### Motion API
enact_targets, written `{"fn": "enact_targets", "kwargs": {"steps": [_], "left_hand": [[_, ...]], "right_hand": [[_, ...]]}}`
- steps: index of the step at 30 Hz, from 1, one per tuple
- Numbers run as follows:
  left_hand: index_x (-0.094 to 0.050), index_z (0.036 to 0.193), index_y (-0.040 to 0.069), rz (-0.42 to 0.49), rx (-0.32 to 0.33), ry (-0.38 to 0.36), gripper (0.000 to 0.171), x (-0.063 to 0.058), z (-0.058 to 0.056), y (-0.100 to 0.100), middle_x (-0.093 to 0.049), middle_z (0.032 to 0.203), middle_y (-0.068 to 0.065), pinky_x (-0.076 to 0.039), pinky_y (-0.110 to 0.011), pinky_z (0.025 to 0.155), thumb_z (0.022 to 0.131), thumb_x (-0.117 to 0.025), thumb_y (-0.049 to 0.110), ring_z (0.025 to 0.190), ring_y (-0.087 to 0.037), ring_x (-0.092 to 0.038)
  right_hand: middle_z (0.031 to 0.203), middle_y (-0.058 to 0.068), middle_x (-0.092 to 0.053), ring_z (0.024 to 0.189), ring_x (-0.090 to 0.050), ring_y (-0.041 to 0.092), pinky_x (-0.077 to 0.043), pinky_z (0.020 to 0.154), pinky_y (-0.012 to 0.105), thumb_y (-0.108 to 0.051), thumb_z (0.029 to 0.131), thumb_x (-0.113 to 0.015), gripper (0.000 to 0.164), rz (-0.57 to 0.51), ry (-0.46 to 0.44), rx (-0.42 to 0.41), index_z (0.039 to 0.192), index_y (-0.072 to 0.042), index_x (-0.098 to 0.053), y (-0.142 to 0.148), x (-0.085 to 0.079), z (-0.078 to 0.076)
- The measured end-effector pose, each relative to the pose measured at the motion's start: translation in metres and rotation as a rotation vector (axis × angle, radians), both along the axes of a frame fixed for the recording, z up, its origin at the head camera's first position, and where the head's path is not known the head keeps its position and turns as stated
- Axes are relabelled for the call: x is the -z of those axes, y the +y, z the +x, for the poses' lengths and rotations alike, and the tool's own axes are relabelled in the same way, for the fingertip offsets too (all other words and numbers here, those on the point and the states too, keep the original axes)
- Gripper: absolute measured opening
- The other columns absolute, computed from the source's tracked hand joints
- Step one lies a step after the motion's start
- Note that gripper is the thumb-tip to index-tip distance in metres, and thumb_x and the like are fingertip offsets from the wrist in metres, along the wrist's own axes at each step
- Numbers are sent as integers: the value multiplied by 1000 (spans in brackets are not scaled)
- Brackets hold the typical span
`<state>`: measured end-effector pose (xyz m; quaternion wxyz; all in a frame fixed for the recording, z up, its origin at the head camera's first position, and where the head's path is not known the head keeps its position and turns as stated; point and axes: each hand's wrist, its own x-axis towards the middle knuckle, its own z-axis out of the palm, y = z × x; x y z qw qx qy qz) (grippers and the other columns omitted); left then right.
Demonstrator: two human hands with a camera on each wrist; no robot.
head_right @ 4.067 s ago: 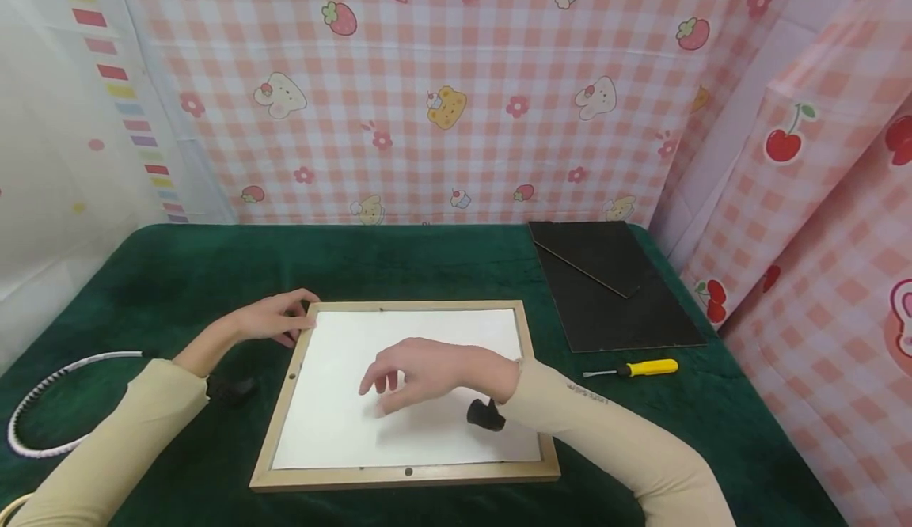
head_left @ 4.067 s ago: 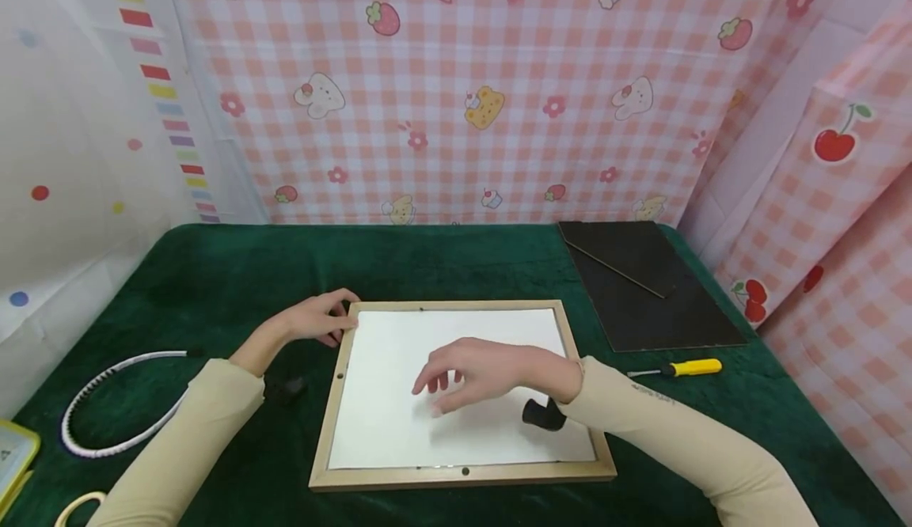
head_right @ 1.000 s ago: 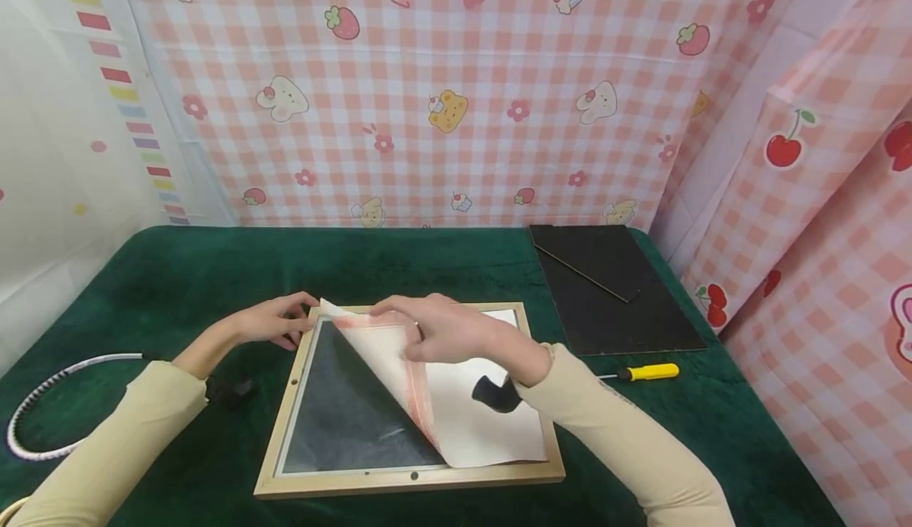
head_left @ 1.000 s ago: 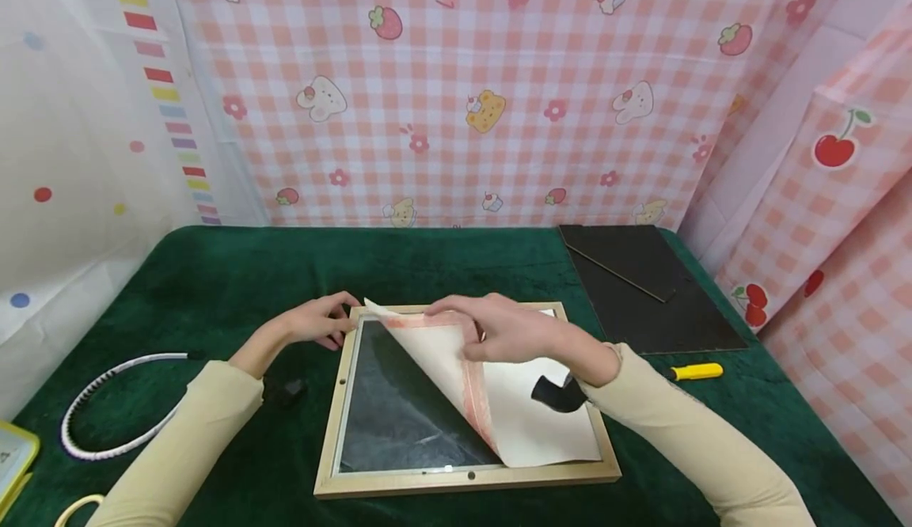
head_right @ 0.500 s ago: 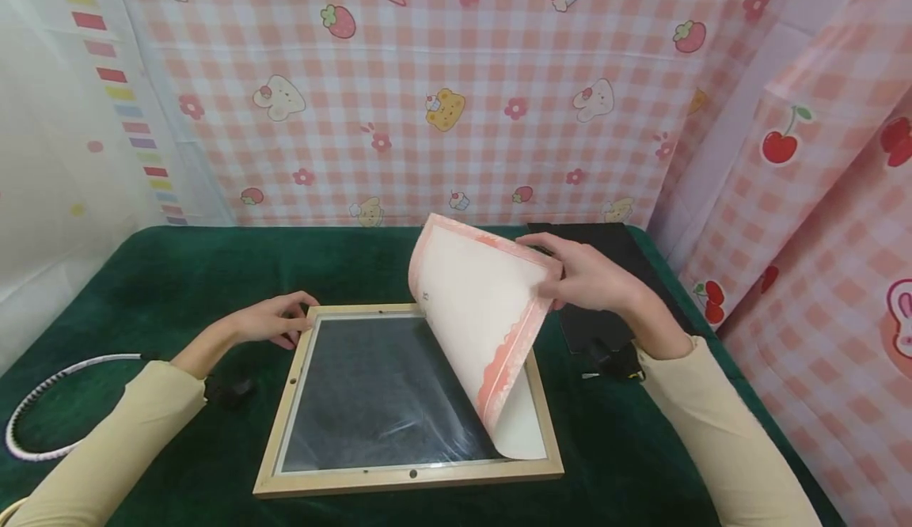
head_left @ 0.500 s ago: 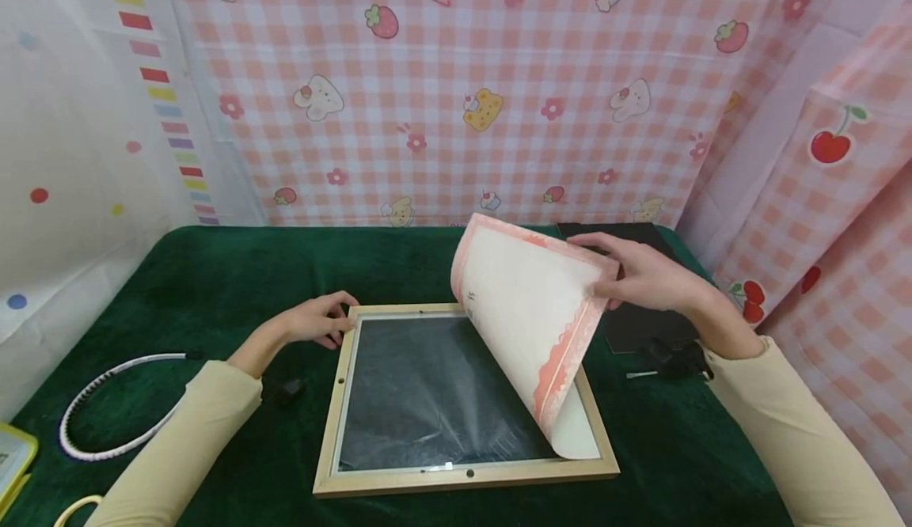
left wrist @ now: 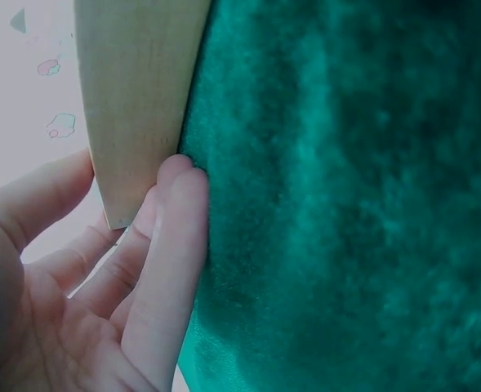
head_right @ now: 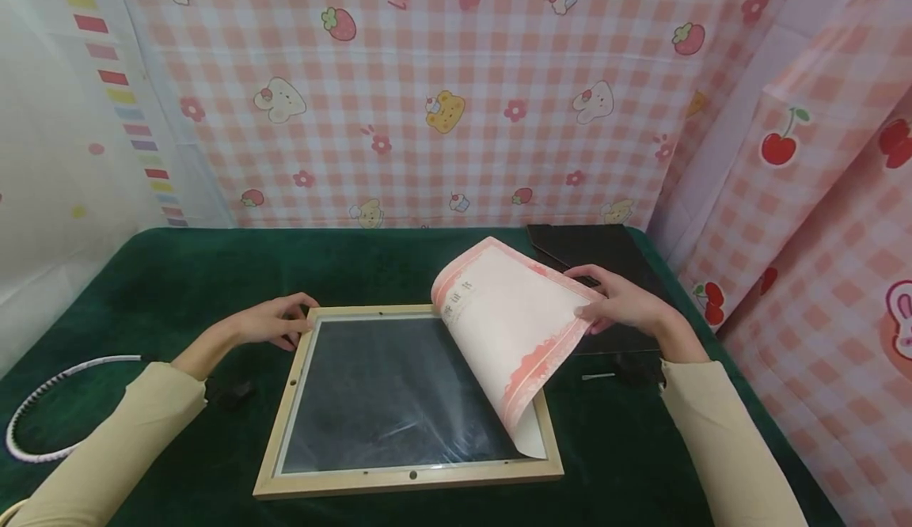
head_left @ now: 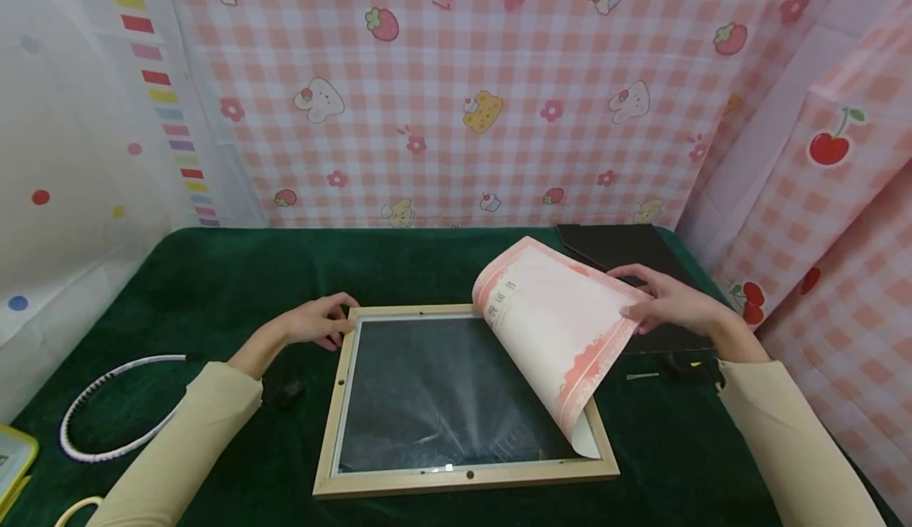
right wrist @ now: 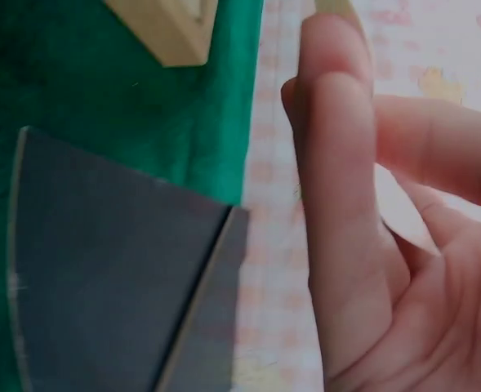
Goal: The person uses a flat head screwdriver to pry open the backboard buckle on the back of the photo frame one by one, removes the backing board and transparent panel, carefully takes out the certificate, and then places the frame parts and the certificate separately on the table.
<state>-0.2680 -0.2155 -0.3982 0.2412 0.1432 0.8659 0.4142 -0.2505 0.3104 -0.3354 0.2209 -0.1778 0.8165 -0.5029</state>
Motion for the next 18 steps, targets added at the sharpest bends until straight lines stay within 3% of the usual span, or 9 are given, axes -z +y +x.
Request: {"fn": "enact_targets", "kwargs": {"steps": [5,11,15,18], "left_hand": [[-38,121,1,13,11,1,37,-4,3,1,-50,90,-14,-49,-36,67,91,-50,19,75,-23,-54],[-37,121,0,18,17,9,37,-6,3,0,-50,89,-14,-49,-37,66,91,-50,17,74,-24,-55],[-38,121,0,0,19,24,41,-6,5,1,-50,89,-14,-49,-35,66,89,-54,20,74,-23,-55],[-38,120,2,-22,21,39,47,-6,6,2,-49,87,-13,-49,-34,66,85,-60,24,73,-22,-55]], "right_hand": [[97,20,-50,74,-58,24,-49,68,40,-6,88,-52,55,-60,-73,45,133,-7,-21,27,18,5],[96,13,-51,73,-58,20,-49,68,33,-4,90,-48,46,-158,-142,131,128,-21,-28,62,33,13],[96,8,-52,72,-58,18,-49,68,28,1,91,-43,44,-320,-184,166,124,-26,-32,80,40,19],[98,7,-53,74,-59,17,-49,69,26,5,92,-39,44,-472,-206,147,124,-25,-35,89,44,24]]}}
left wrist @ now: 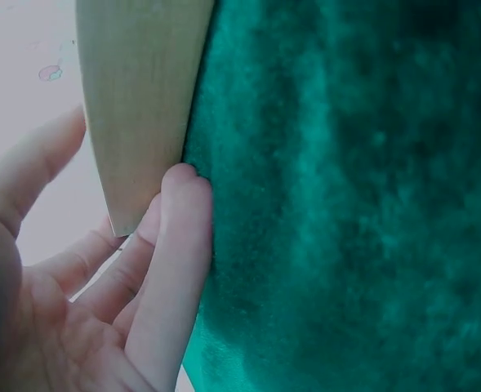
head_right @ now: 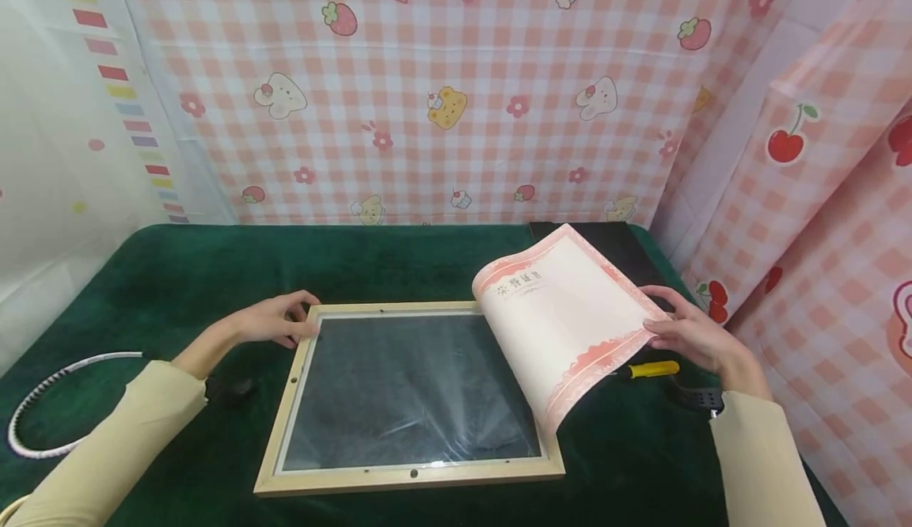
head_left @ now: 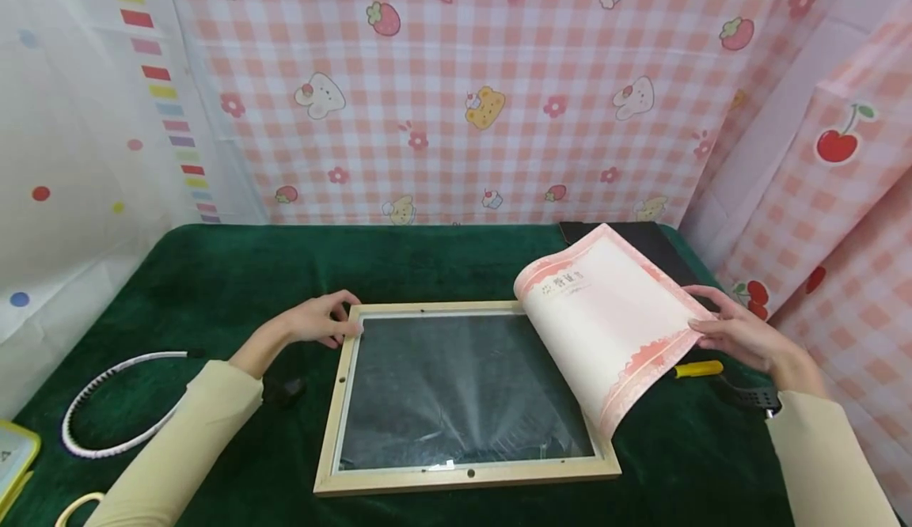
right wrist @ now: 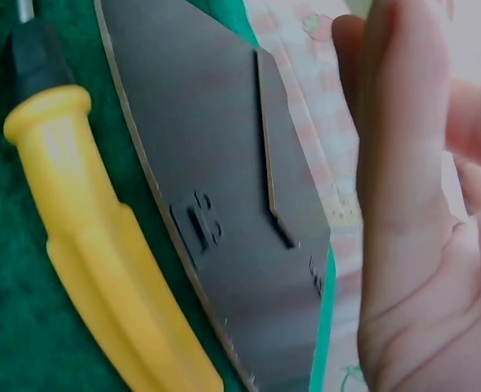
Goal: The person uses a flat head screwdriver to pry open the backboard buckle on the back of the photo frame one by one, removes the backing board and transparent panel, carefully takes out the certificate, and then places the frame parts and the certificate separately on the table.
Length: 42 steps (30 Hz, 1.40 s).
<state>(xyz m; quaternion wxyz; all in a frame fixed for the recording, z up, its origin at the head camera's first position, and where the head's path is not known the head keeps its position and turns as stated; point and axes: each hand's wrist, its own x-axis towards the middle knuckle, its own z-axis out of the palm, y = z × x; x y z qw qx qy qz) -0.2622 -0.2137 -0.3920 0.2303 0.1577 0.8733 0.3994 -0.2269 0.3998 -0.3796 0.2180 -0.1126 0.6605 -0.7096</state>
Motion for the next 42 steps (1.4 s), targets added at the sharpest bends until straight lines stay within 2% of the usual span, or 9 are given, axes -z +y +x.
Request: {"fn": "enact_targets", "kwargs": {"steps": [4,7,12,16,22,26,31,36,42], "left_hand": [[-38,120,2,-3,3,11,52,0,0,-1,-47,85,-13,-49,-34,66,81,-65,23,72,-21,-56],[-37,120,1,0,5,10,53,0,0,-1,-47,85,-13,-49,-34,66,81,-65,22,72,-21,-56],[-36,121,1,3,10,8,54,1,0,0,-47,85,-13,-49,-34,67,82,-65,23,73,-21,-56],[-36,121,0,3,23,13,52,-1,1,1,-47,86,-14,-49,-34,67,83,-63,23,73,-22,-56],[-36,120,0,-8,20,14,51,-2,3,1,-47,88,-14,-49,-35,67,83,-63,22,74,-21,-56],[-37,120,1,-13,-3,15,51,-1,3,2,-47,88,-14,-49,-34,67,82,-64,22,75,-21,-56],[-36,121,-2,-2,-13,25,56,0,3,2,-47,89,-15,-49,-34,66,81,-65,22,73,-21,-56],[-35,121,-5,8,-18,34,58,-1,3,2,-46,89,-14,-49,-35,65,80,-66,22,72,-21,-55],[-39,116,-3,11,-10,44,53,0,5,0,-47,89,-14,-49,-34,65,78,-68,22,72,-21,-55]], "right_hand": [[94,9,-58,74,-62,18,-48,69,25,9,92,-32,45,-190,1,-10,123,-23,-39,10,4,3],[93,10,-61,74,-63,20,-48,69,26,11,92,-29,44,-278,-5,20,121,-21,-41,14,2,5],[96,8,-60,76,-62,19,-48,71,27,9,92,-29,42,-297,-6,73,119,-21,-40,14,-4,5],[93,8,-59,74,-61,18,-48,69,26,9,92,-30,41,-328,-5,101,118,-21,-42,3,-4,1],[89,10,-58,72,-62,20,-49,66,27,11,90,-34,40,-440,-48,196,115,-19,-43,-29,-2,-8],[85,9,-59,69,-62,19,-50,63,26,11,88,-41,40,-431,-71,302,115,-19,-37,-55,-4,-15],[86,7,-55,67,-60,17,-50,64,25,11,85,-48,43,-419,-131,424,112,-21,-38,-90,-12,-24],[96,9,-46,70,-61,18,-49,67,26,12,85,-48,44,-439,-146,494,113,-20,-37,-126,-16,-35],[94,11,-47,67,-62,17,-49,64,24,14,85,-45,48,-427,-161,575,119,-17,-33,-165,-18,-49]]}}
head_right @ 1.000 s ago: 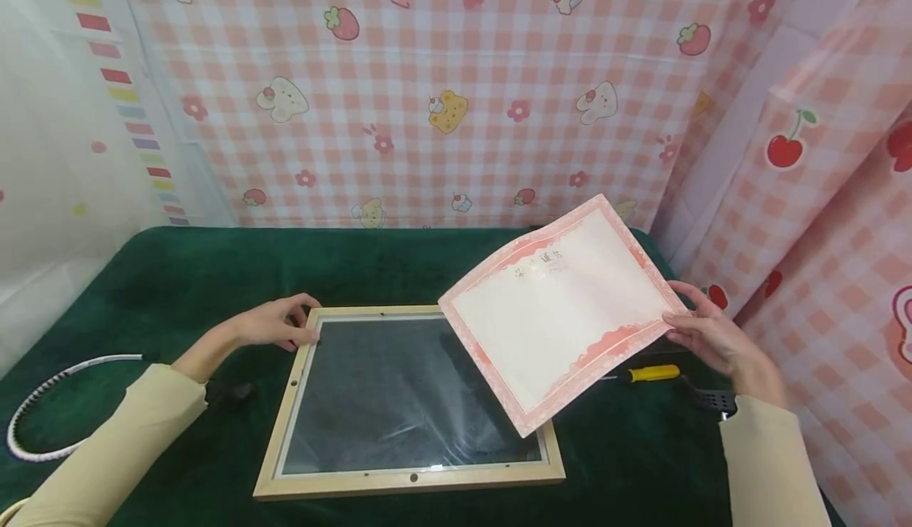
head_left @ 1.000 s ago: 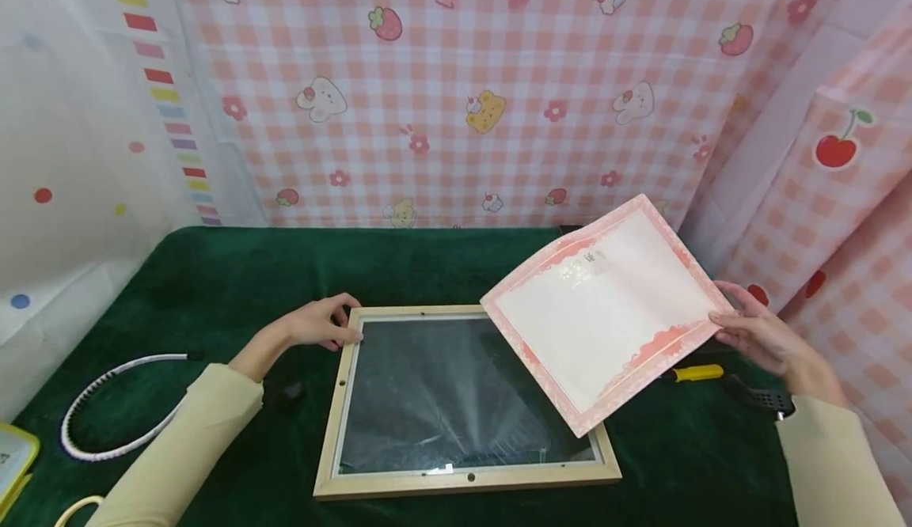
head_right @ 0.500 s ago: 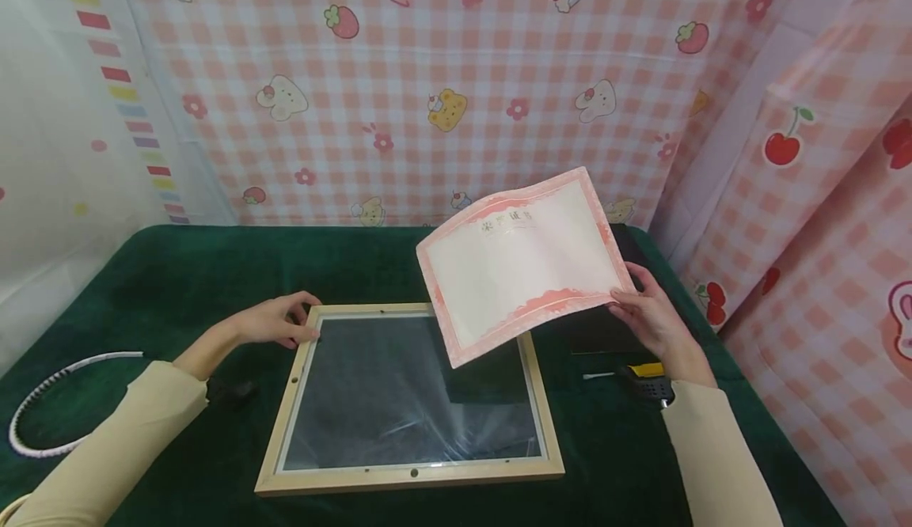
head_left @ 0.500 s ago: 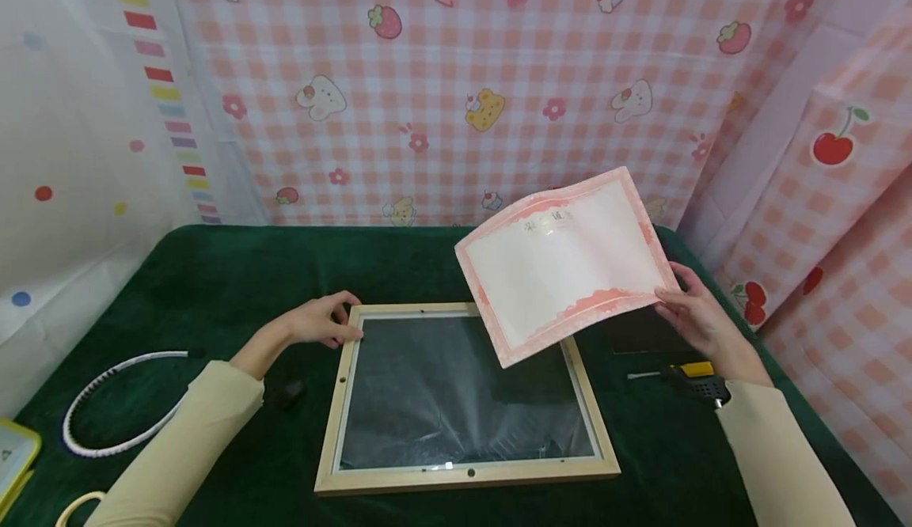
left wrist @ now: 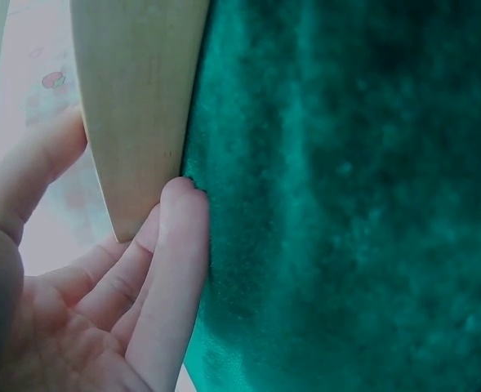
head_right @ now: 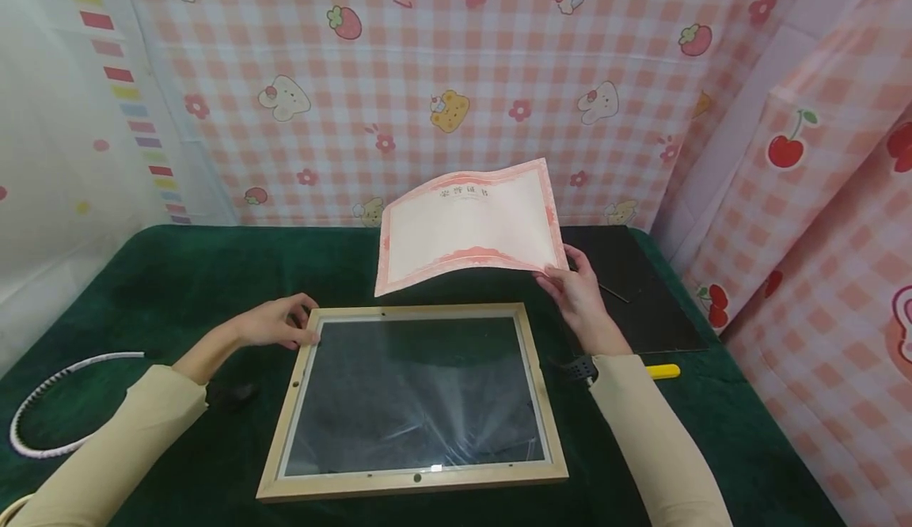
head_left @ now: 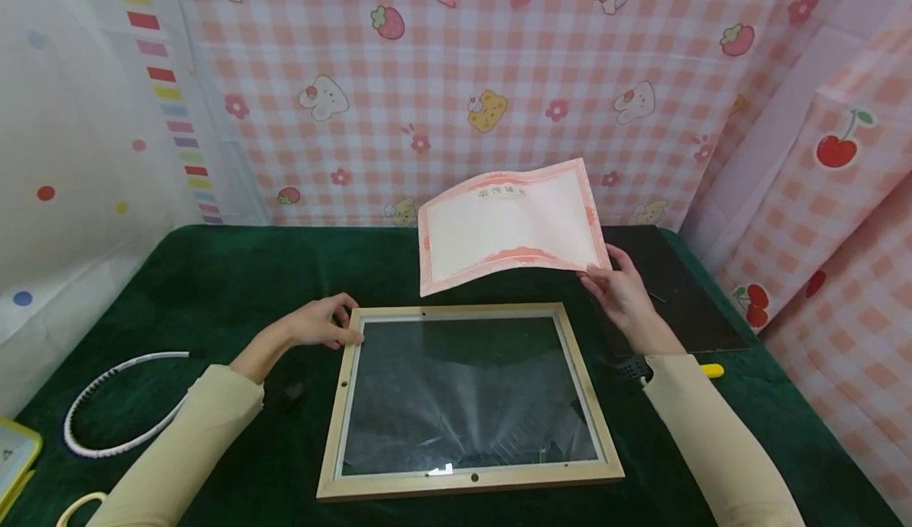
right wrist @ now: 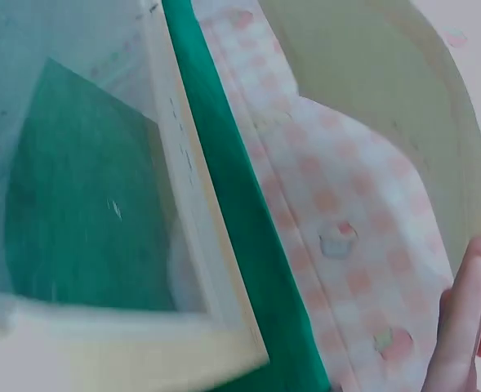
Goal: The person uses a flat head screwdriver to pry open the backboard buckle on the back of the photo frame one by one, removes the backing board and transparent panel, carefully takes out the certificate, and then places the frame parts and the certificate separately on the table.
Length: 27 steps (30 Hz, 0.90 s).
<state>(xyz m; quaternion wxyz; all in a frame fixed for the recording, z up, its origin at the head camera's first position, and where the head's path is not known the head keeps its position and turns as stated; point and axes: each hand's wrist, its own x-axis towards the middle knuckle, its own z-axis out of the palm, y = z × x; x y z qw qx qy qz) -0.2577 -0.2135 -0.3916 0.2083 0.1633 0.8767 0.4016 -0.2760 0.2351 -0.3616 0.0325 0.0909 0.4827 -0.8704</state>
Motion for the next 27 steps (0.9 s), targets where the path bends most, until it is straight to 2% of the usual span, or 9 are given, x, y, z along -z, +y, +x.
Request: {"fn": "enact_targets", "kwargs": {"steps": [7,14,19,25,27], "left_hand": [[-41,112,-2,-32,4,25,51,1,-1,1,-49,87,-12,-49,-32,63,77,-69,21,70,-19,-54],[-43,108,-3,-8,27,48,47,2,0,1,-50,83,-11,-48,-31,61,76,-69,19,67,-18,-53],[-42,109,-3,-3,27,42,47,2,-1,1,-49,84,-11,-48,-31,62,76,-69,19,69,-18,-53],[-41,110,-4,-2,27,32,49,1,-2,1,-49,85,-12,-49,-32,62,77,-69,19,69,-19,-53],[-41,111,-4,-5,28,31,49,0,-1,2,-48,85,-11,-49,-32,63,77,-69,19,69,-19,-52]], "right_hand": [[102,13,-39,67,-62,14,-48,66,23,13,86,-41,57,119,-38,17,134,-13,-24,-33,1,-9],[103,15,-40,64,-62,13,-48,67,23,13,86,-40,59,226,-74,-4,136,-11,-20,-57,4,-13],[105,17,-40,61,-62,13,-49,65,23,13,86,-39,58,278,-113,-5,135,-9,-19,-65,10,-16],[118,25,-34,58,-61,13,-49,62,22,12,85,-40,63,337,-158,-19,137,-10,-13,-66,20,-20],[117,25,-35,58,-62,13,-49,63,22,10,86,-41,64,356,-174,-36,139,-10,-11,-65,21,-22]]}}
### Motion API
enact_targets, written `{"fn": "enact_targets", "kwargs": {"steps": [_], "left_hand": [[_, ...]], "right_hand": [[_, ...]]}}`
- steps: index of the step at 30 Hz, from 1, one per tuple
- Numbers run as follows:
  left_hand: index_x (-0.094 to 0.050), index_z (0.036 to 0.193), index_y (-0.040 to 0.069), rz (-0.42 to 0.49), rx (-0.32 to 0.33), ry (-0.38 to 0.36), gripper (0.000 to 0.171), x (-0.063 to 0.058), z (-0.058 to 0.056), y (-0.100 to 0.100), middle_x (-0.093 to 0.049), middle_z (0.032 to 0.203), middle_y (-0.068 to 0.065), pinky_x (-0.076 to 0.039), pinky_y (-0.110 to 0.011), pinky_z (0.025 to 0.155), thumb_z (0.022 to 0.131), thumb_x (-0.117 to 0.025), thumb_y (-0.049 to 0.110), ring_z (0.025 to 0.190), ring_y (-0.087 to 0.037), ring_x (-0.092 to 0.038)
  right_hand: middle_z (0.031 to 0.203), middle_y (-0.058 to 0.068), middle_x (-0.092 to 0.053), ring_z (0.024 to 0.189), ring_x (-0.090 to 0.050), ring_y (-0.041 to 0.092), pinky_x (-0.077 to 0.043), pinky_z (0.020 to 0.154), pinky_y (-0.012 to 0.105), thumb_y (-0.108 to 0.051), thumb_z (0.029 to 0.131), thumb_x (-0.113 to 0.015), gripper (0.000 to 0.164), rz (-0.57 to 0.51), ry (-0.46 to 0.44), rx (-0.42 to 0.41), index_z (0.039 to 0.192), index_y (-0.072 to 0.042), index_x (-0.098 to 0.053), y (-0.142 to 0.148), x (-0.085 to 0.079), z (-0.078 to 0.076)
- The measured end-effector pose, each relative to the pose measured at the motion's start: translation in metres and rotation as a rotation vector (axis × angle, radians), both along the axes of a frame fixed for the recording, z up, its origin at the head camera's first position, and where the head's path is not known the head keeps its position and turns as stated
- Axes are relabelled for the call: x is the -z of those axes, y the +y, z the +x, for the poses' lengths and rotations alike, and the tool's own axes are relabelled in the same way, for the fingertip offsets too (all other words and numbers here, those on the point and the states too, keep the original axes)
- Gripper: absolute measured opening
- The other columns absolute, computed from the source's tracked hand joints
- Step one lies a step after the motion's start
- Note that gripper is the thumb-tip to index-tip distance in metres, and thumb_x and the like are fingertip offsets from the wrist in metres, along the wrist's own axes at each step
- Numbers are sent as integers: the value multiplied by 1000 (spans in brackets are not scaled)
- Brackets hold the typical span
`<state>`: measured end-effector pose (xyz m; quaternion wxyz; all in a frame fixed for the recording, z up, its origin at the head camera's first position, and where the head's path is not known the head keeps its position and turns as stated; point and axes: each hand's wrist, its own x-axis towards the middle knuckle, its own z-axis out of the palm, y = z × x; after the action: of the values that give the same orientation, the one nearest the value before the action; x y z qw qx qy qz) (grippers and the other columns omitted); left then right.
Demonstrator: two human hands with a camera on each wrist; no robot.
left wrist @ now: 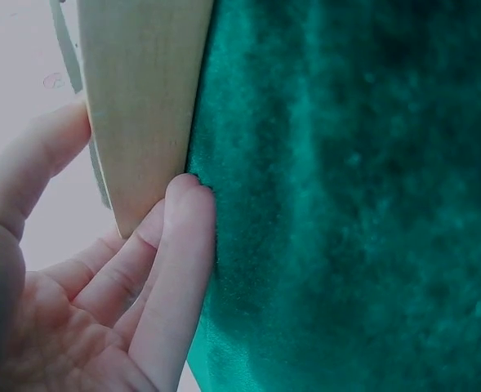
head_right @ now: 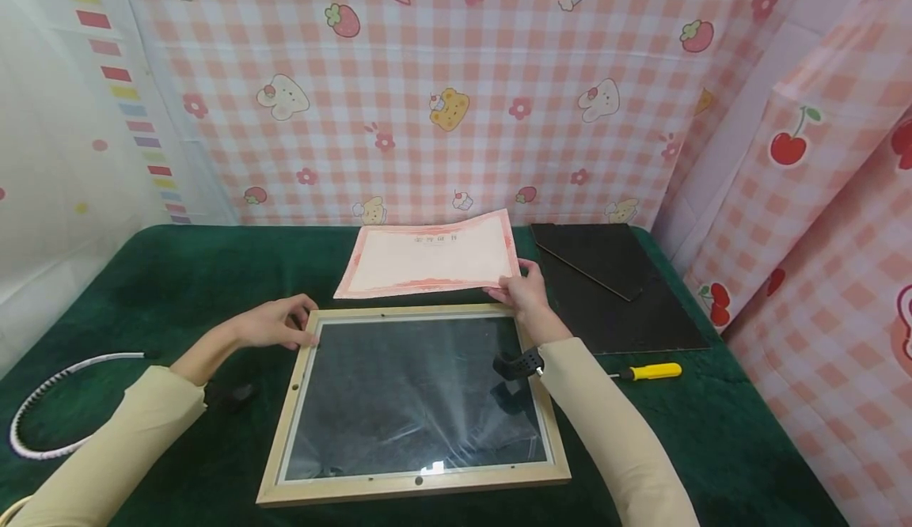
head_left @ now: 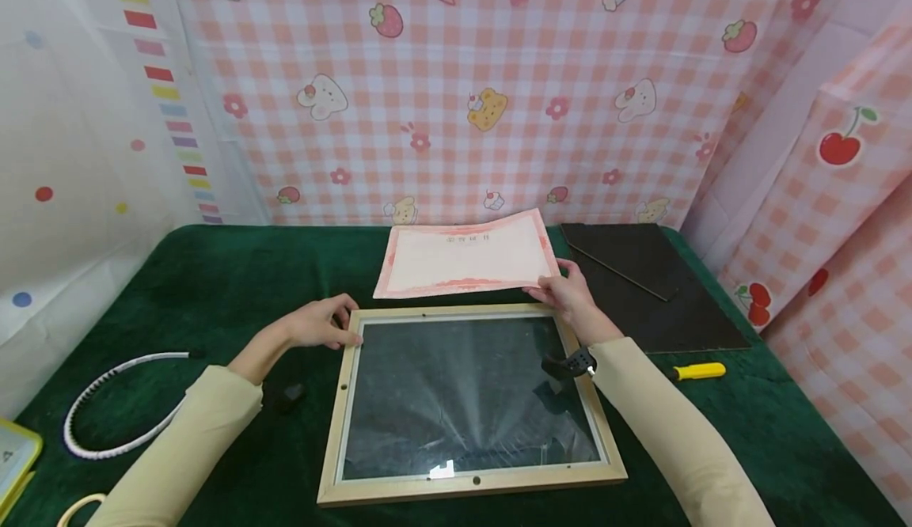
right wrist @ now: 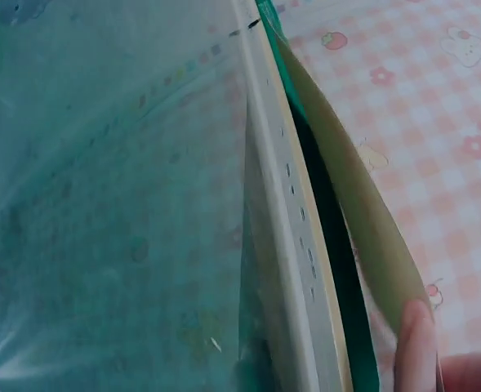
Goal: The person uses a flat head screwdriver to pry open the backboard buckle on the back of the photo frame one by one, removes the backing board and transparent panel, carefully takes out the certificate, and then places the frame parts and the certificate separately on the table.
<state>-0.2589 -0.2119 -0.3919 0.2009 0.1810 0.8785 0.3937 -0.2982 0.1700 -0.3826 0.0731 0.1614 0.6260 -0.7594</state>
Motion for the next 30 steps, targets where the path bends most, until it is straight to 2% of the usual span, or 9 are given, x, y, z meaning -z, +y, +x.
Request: {"fn": "enact_targets", "kwargs": {"steps": [5,11,15,19,26,30], "left_hand": [[-41,111,-3,-8,2,2,49,-3,3,1,-48,86,-11,-48,-34,64,78,-68,20,71,-20,-52],[-42,110,-2,-31,-4,7,48,0,1,0,-49,86,-11,-48,-32,64,77,-69,21,71,-20,-53],[-43,110,-1,-30,-5,1,48,1,0,-1,-49,86,-12,-48,-32,64,77,-69,22,72,-21,-53],[-42,110,-1,-21,-3,-7,48,0,1,-1,-49,86,-12,-48,-32,64,77,-69,22,72,-21,-53],[-42,110,-2,-12,0,3,46,-2,2,-1,-48,86,-12,-48,-33,64,79,-67,21,71,-20,-52],[-42,111,-2,-4,0,-2,46,-4,4,-1,-47,87,-12,-49,-35,65,79,-67,20,71,-21,-53]], "right_hand": [[116,23,-39,60,-62,13,-49,64,22,-4,92,-43,60,71,-40,-72,140,-6,-8,6,-2,-3],[135,21,-26,66,-58,11,-48,69,21,-9,94,-39,56,186,-55,-115,140,-2,-9,17,-3,-6],[140,19,-18,91,-53,21,-46,74,22,-9,94,-39,54,218,-45,-143,139,1,-13,22,-3,-7],[141,19,-16,112,-41,31,-45,78,24,-10,94,-38,52,224,-30,-181,138,4,-15,26,-1,-8],[137,20,-24,119,-33,32,-41,86,33,-14,94,-40,50,301,-8,-194,136,4,-22,36,0,-10],[134,19,-30,119,-34,31,-40,86,37,-20,93,-43,47,425,61,-191,133,3,-32,41,1,-5]]}}
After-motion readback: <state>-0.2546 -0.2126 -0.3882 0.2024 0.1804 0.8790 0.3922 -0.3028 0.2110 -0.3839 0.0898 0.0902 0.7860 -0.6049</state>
